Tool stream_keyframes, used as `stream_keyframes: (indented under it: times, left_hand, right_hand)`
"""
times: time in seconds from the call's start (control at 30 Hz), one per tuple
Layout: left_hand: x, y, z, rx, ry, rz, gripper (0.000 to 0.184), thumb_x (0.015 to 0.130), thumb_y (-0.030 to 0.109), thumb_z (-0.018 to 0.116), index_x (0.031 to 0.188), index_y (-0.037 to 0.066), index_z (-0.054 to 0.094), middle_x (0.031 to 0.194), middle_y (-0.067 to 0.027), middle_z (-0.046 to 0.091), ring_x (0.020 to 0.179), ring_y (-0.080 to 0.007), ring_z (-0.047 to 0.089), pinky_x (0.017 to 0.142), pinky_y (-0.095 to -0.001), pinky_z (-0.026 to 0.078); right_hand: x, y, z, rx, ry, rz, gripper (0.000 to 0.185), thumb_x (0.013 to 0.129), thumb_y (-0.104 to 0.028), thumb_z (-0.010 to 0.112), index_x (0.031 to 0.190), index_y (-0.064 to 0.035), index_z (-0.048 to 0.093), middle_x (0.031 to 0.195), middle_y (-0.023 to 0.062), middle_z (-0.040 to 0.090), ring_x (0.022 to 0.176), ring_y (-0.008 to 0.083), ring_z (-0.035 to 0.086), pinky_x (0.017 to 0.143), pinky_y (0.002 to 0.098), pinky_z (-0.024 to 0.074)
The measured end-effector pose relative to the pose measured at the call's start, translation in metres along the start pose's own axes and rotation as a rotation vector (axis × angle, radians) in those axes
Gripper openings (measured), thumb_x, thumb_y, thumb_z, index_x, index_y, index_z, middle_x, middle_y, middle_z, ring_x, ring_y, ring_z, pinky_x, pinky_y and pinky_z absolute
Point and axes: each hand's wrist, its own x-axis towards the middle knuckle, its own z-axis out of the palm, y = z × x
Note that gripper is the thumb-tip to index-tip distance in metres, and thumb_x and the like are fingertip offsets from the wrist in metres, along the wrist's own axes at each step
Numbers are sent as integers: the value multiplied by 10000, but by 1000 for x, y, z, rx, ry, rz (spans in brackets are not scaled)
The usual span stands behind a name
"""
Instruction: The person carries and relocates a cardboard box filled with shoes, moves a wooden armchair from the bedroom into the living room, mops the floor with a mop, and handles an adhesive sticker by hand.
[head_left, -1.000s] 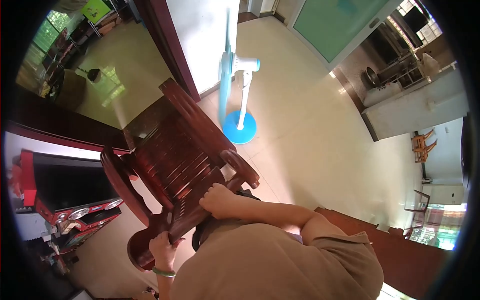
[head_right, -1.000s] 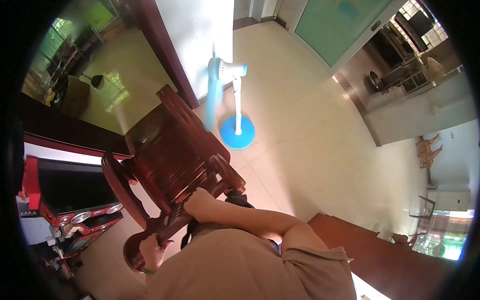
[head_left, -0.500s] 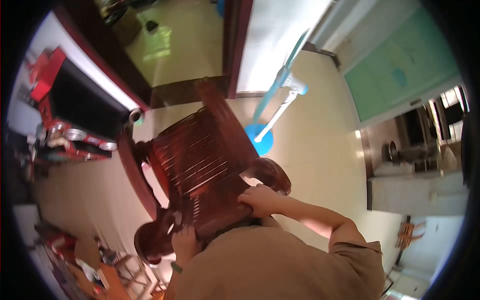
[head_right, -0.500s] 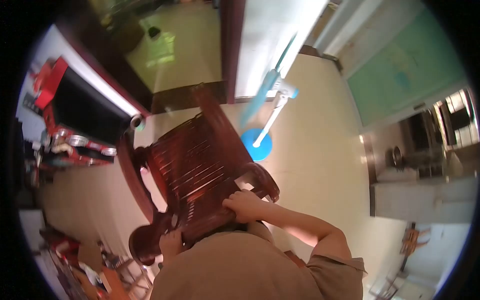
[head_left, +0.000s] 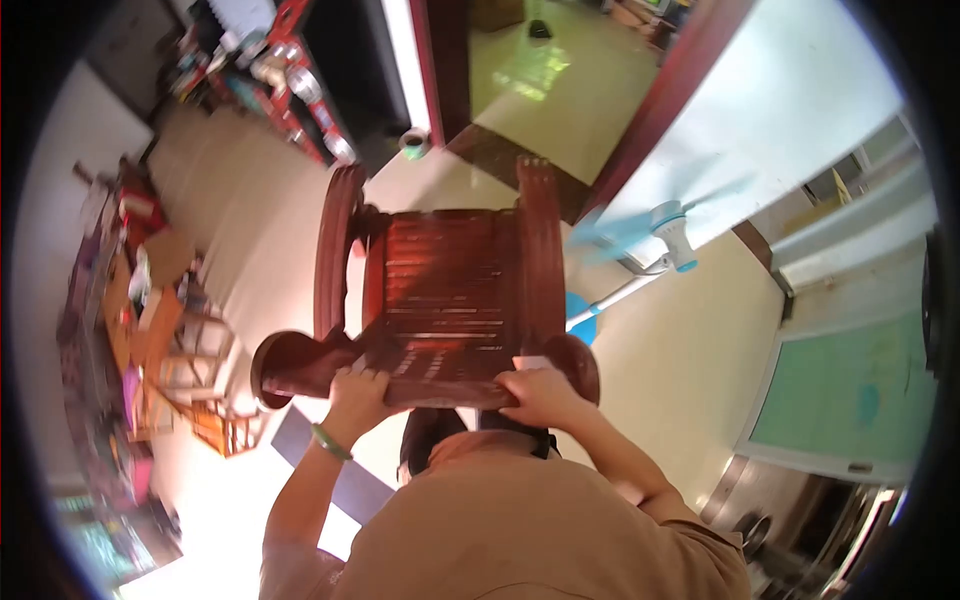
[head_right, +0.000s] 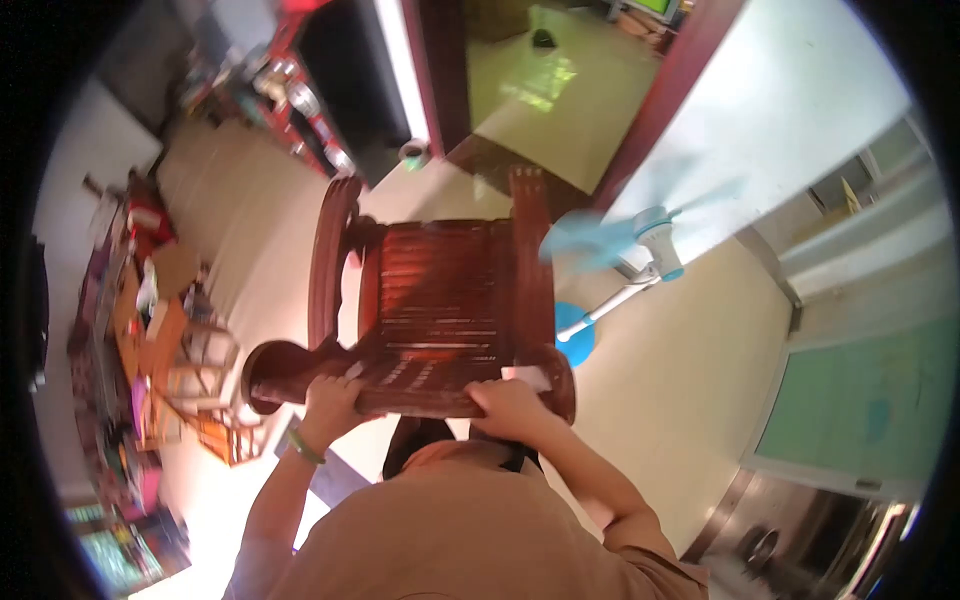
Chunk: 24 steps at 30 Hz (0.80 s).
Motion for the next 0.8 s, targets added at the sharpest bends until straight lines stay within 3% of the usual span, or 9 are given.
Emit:
stream_keyframes:
  times: [0.1,0.33,0.43,0.8]
  left_hand:
    - [-23,50,-3,-6,-199,-140,497,593,543,654,717,67,584,702,-94,599,689,-245,584,664,-350,422]
    - [-78,121,16,-32,-144,-192,479,631,527,635,750,68,568,672,-61,593,641,-204,591,622,-327,411]
    - [-96,145,14,-67,-204,-264,468,641,509,636,773,66,564,695,-65,605,665,-202,600,641,-322,414]
    - [-192,217,36,-138,-77,-366,436,635,484,647,733,67,564,682,-78,589,684,-227,586,659,-330,393]
  right_hand:
    - [-36,7,0,10,31,-18,352,652,-198,630,981,-100,552,835,95,603,799,281,580,686,383,454]
    - [-85,12,13,-55,91,-115,309,616,-151,645,915,-97,593,825,85,609,773,290,577,692,378,456]
    - [-100,17,22,-98,52,-155,326,597,-127,644,919,-94,601,831,94,612,766,294,576,682,379,455]
    - [-182,-5,75,-155,-36,-196,383,583,-101,646,963,-81,603,878,126,618,804,307,586,689,369,474]
